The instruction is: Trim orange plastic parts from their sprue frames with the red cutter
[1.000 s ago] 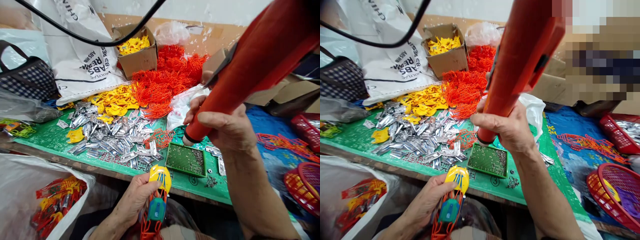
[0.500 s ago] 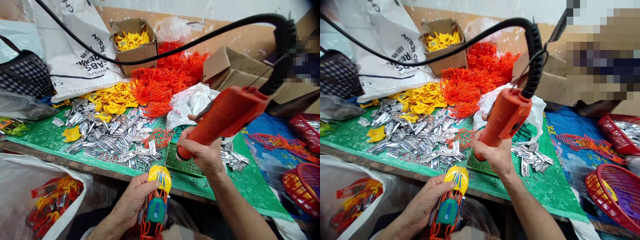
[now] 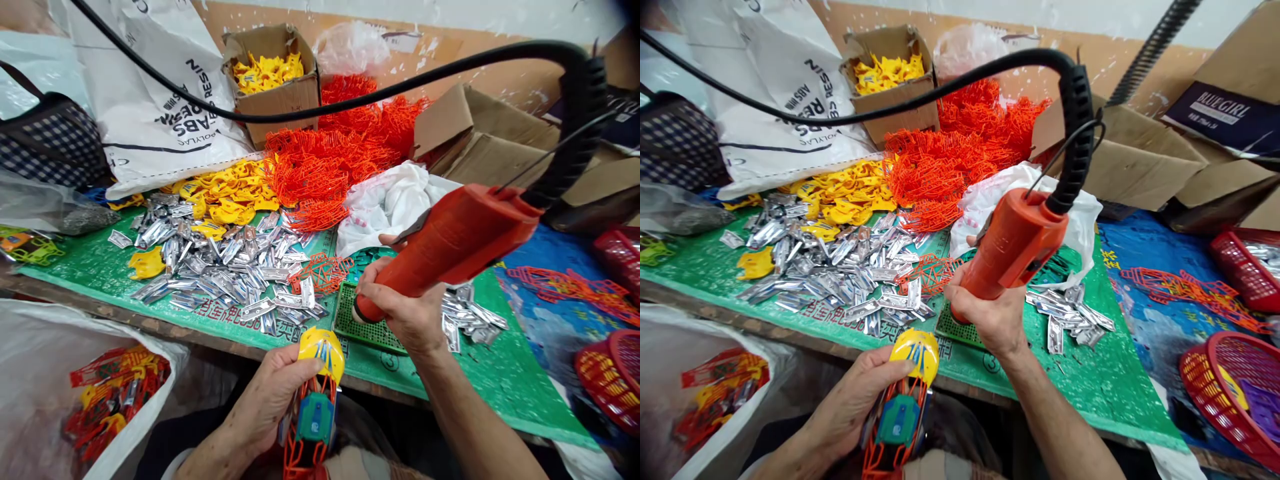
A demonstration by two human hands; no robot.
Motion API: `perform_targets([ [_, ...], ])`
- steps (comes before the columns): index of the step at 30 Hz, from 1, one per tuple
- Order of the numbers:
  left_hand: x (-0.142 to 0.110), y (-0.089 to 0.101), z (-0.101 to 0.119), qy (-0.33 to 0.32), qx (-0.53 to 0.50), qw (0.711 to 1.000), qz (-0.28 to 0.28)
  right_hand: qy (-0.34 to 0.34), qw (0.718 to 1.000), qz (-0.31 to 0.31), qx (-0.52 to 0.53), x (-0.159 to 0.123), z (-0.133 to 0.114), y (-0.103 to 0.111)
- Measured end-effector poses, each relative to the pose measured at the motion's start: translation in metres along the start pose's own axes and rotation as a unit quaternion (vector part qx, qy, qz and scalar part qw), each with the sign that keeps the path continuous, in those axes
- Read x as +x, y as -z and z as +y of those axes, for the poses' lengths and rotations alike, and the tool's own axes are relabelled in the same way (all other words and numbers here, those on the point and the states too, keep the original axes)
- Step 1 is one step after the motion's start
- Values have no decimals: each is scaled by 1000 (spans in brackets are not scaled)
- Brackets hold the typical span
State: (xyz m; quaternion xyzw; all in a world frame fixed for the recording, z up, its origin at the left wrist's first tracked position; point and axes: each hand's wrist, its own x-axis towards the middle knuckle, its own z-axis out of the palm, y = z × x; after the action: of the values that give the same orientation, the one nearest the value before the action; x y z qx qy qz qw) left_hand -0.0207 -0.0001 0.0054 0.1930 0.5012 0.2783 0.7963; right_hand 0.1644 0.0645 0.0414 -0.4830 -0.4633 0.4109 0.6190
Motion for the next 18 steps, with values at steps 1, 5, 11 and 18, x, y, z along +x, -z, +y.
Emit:
perform_targets([
  [1,0,0,0,2,-1,1000,3,-1,1000,2,1,0,0,0],
  [5,2,-1,0,4,-5,1000,7,5,1000,-5,16,0,1,-2],
  [11,1,-3,2,7,-8,1000,6,28,999,19,13,-4,-1,-6],
  [18,0,-4,-1,4,-13,1000,12,34,999,14,6,-5,-1,-7],
])
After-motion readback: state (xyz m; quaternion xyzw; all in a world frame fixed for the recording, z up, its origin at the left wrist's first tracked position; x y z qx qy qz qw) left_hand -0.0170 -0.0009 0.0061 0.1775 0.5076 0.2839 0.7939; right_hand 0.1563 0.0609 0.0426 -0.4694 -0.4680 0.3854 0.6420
